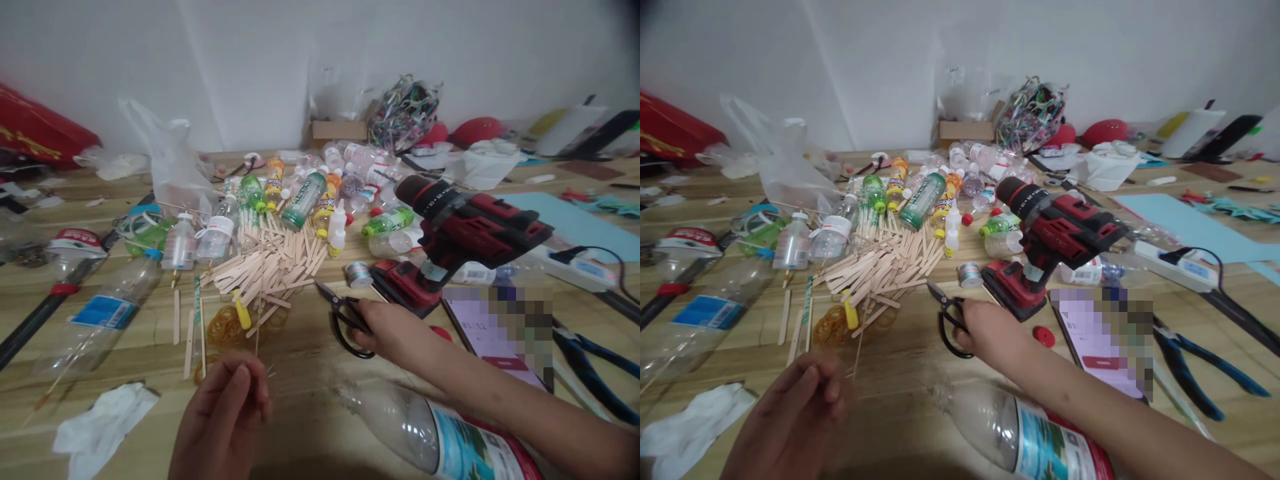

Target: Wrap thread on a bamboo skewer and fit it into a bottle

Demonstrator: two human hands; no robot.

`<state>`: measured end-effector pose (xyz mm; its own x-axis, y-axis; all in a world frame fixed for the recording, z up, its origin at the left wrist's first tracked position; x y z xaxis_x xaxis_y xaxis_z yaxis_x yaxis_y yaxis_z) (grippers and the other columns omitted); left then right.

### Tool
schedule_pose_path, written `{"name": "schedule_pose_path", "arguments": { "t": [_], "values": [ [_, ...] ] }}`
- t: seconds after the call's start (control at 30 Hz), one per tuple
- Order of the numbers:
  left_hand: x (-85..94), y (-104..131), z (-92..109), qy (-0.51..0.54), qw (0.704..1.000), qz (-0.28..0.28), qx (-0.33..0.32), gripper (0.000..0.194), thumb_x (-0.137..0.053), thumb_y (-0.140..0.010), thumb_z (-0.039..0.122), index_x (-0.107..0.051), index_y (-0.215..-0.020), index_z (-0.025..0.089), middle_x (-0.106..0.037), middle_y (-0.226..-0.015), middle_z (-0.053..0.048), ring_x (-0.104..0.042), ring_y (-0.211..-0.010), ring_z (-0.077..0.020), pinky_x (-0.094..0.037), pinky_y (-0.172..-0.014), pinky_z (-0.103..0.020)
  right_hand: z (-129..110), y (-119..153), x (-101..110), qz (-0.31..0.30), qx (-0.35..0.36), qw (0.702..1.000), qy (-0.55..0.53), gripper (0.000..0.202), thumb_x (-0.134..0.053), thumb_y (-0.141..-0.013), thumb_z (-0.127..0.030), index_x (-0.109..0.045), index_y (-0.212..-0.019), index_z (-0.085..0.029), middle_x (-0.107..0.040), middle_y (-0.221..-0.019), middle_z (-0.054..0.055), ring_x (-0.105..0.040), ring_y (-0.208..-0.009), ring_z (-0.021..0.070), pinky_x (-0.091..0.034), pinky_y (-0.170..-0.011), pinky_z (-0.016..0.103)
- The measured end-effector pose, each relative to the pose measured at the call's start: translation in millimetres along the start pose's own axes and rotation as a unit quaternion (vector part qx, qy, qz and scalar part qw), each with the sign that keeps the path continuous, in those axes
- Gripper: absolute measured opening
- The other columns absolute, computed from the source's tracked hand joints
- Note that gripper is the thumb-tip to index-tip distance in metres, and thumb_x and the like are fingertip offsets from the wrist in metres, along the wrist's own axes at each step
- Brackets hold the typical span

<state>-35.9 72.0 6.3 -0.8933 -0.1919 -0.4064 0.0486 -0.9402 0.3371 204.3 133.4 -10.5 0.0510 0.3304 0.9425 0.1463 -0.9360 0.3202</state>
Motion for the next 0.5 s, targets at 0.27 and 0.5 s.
{"name": "schedule_pose_path", "arguments": {
  "t": [0.27,0.5],
  "values": [
    [1.0,3,0,0.002,1.0,-0.012,0.002,0.03,-0.083,-0.069,0.045,-0.069,-0.069,0.019,-0.056,-0.061,0.002,-0.051,-0.055,-0.0095,-0.044,-0.053,-0.018,-18,29,14,0.057,0.038,0.998,-0.008,0.035,-0.054,-0.096,-0.024,-0.056,-0.129,-0.014,-0.061,-0.126,0.015,-0.065,-0.104,0.0261,-0.054,-0.09,0.039],
    [1.2,0,-3,-0.004,1.0,-0.018,0.003,0.028,-0.082,-0.07,0.045,-0.069,-0.071,0.019,-0.056,-0.062,0.002,-0.05,-0.056,-0.0101,-0.045,-0.053,-0.019,-13,122,-35,0.208,0.152,0.963,0.086,0.082,-0.065,-0.077,-0.029,-0.033,-0.152,-0.02,-0.065,-0.126,0.014,-0.069,-0.096,0.0326,-0.062,-0.069,0.042]
  ]
}}
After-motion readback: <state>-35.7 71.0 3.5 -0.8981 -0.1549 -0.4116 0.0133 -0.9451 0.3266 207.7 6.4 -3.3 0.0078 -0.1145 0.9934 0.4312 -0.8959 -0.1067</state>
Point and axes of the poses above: each hand's wrist, its own y-axis away from the middle knuckle, its own x-axis out of the back of the hand, z = x × y, the point moved 5 cm from there along -y, towards the middle knuckle
